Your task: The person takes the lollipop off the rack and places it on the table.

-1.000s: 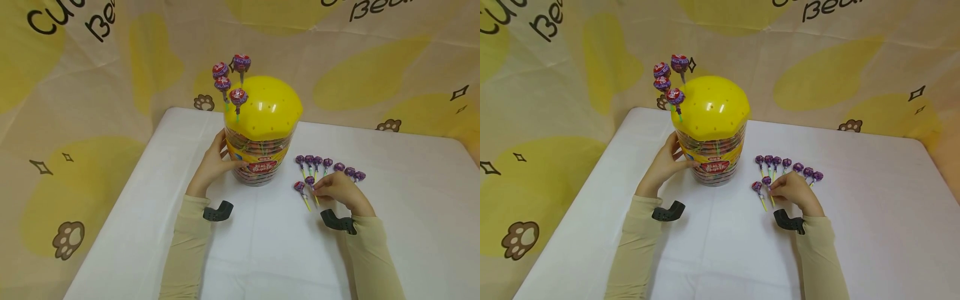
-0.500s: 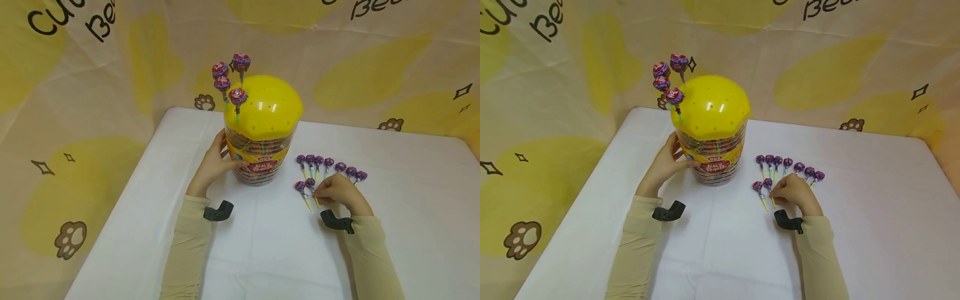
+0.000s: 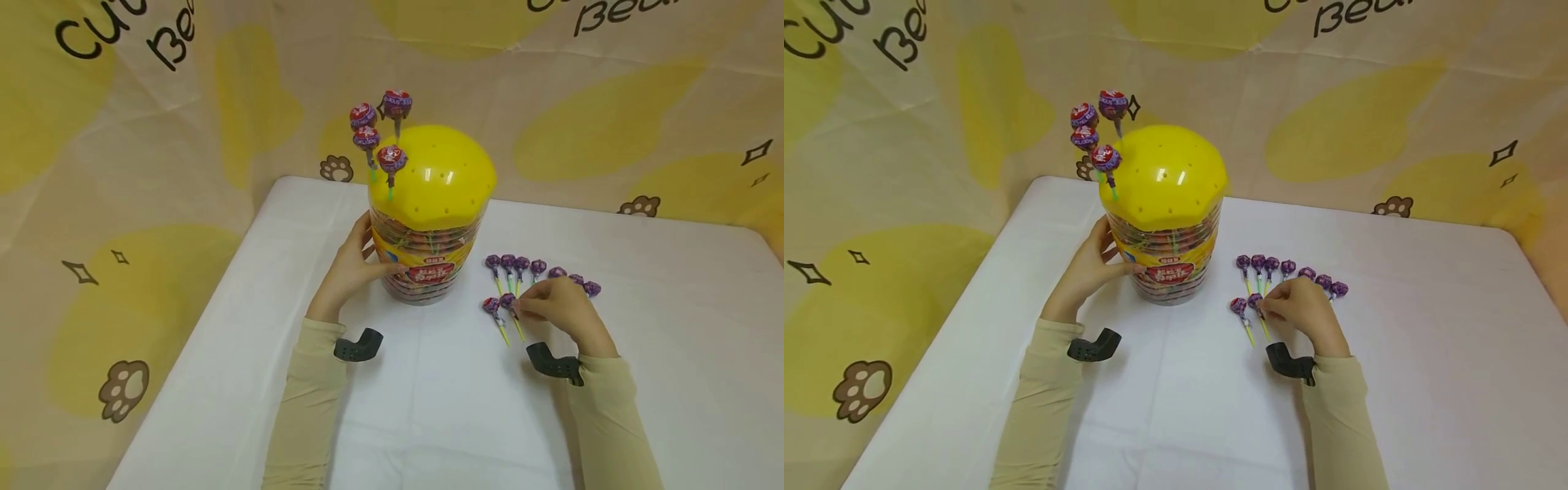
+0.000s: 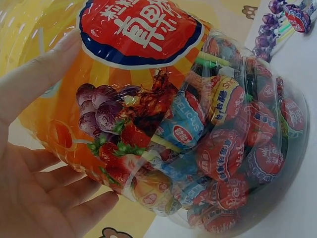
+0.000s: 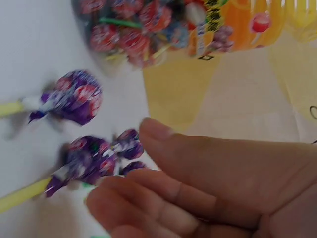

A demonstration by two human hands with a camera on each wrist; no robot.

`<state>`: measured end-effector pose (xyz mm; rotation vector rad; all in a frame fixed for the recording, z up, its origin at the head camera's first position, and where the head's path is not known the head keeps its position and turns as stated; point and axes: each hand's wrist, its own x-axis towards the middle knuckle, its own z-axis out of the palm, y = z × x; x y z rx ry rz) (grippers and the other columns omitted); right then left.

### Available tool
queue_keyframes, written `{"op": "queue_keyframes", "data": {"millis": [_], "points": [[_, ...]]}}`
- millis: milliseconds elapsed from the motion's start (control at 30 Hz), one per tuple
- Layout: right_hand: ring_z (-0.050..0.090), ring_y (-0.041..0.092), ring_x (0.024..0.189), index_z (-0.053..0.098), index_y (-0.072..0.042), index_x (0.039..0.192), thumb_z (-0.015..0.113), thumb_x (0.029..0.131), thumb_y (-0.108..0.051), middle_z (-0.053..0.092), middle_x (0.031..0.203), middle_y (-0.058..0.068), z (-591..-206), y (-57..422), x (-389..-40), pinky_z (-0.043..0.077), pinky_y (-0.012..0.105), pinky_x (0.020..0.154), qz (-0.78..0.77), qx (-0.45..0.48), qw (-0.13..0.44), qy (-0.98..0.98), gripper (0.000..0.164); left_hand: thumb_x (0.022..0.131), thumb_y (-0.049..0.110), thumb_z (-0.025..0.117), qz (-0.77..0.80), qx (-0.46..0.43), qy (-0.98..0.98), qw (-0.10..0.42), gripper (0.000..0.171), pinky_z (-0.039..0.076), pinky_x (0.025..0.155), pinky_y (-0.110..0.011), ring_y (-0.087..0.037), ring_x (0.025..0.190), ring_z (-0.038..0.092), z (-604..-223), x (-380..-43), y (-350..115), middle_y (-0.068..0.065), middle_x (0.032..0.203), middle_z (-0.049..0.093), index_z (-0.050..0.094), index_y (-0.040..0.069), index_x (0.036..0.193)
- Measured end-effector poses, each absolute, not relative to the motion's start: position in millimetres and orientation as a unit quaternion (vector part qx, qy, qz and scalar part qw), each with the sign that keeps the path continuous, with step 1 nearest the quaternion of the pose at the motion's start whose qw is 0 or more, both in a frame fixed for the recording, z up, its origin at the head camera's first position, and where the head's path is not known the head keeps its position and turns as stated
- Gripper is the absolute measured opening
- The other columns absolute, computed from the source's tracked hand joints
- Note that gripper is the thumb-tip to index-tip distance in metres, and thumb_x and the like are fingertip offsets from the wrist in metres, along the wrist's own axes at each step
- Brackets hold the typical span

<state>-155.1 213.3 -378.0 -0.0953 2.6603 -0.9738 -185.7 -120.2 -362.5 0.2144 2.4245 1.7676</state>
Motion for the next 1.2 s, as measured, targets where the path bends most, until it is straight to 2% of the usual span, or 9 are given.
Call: {"op": "queue_keyframes", "data": {"millis": [67,167,333,467,567,633,867,967,1200], "points": [[0.067,0.021,0.069,0.071,0.004,0.094,0.068,0.087,-0.021,0.071,0.077,0.009,-373,210,-153,0.054,0.040,0.071,-0.361,-0.043,0.118,0.924,0.026,0.074,0.017,0.082,0.587,0.069,0.804,0.068,0.103,0.027,0.112,-0.037,-0.023,0.140,0.023,-363,-186,-121,-0.005,0.154,0.022,0.014,0.013,0.151],[0.068,0.021,0.072,0.071,0.003,0.095,0.069,0.087,-0.022,0.071,0.081,0.011,-366,204,-149,0.053,0.034,0.069,-0.381,-0.059,0.042,0.922,0.026,0.074,0.016,0.082,0.587,0.066,0.804,0.070,0.102,0.028,0.112,-0.038,-0.023,0.140,0.023,-363,-186,-121,-0.005,0.154,0.022,0.015,0.013,0.151],[0.064,0.000,0.073,0.073,0.000,0.096,0.073,0.084,-0.017,0.071,0.089,0.014,-352,190,-145,0.050,0.013,0.064,-0.411,-0.085,-0.098,0.902,0.021,0.074,0.016,0.082,0.590,0.062,0.802,0.073,0.103,0.028,0.112,-0.037,-0.023,0.140,0.023,-365,-185,-117,-0.005,0.154,0.022,0.015,0.013,0.151],[0.064,-0.007,0.073,0.072,0.003,0.095,0.074,0.080,-0.005,0.072,0.087,0.005,-336,177,-146,0.051,0.009,0.067,-0.470,-0.105,-0.168,0.860,0.017,0.074,0.016,0.082,0.588,0.066,0.803,0.071,0.103,0.029,0.112,-0.037,-0.024,0.140,0.023,-367,-184,-116,-0.006,0.154,0.021,0.015,0.012,0.151],[0.066,0.001,0.074,0.071,0.007,0.096,0.073,0.079,0.001,0.071,0.085,-0.005,-319,165,-149,0.053,0.013,0.070,-0.530,-0.119,-0.195,0.817,0.017,0.073,0.016,0.082,0.586,0.075,0.804,0.063,0.102,0.029,0.111,-0.039,-0.025,0.140,0.024,-367,-184,-116,-0.007,0.154,0.022,0.015,0.011,0.151],[0.068,0.006,0.075,0.070,0.009,0.096,0.072,0.079,0.004,0.071,0.085,-0.006,-307,156,-150,0.054,0.016,0.071,-0.576,-0.130,-0.206,0.780,0.018,0.073,0.015,0.082,0.586,0.079,0.805,0.058,0.102,0.030,0.111,-0.039,-0.025,0.139,0.025,-367,-184,-116,-0.007,0.153,0.023,0.016,0.011,0.151],[0.068,0.018,0.079,0.070,0.010,0.094,0.073,0.077,0.008,0.071,0.091,0.012,-273,123,-151,0.055,0.022,0.076,-0.691,-0.189,-0.216,0.663,0.018,0.074,0.017,0.082,0.584,0.077,0.806,0.058,0.102,0.029,0.111,-0.039,-0.025,0.140,0.024,-363,-183,-120,-0.007,0.153,0.023,0.015,0.012,0.151],[0.068,0.017,0.080,0.071,0.007,0.093,0.073,0.077,0.006,0.071,0.091,0.011,-263,112,-151,0.055,0.023,0.078,-0.677,-0.192,-0.221,0.676,0.017,0.074,0.018,0.082,0.584,0.075,0.806,0.059,0.102,0.029,0.111,-0.039,-0.025,0.140,0.024,-362,-183,-121,-0.007,0.153,0.023,0.015,0.013,0.151],[0.068,0.017,0.082,0.071,0.009,0.094,0.072,0.078,0.006,0.070,0.091,0.014,-247,93,-153,0.055,0.025,0.080,-0.643,-0.214,-0.239,0.696,0.016,0.074,0.019,0.082,0.590,0.077,0.802,0.061,0.103,0.028,0.112,-0.039,-0.024,0.140,0.024,-363,-183,-123,-0.005,0.154,0.022,0.015,0.014,0.151]]}}
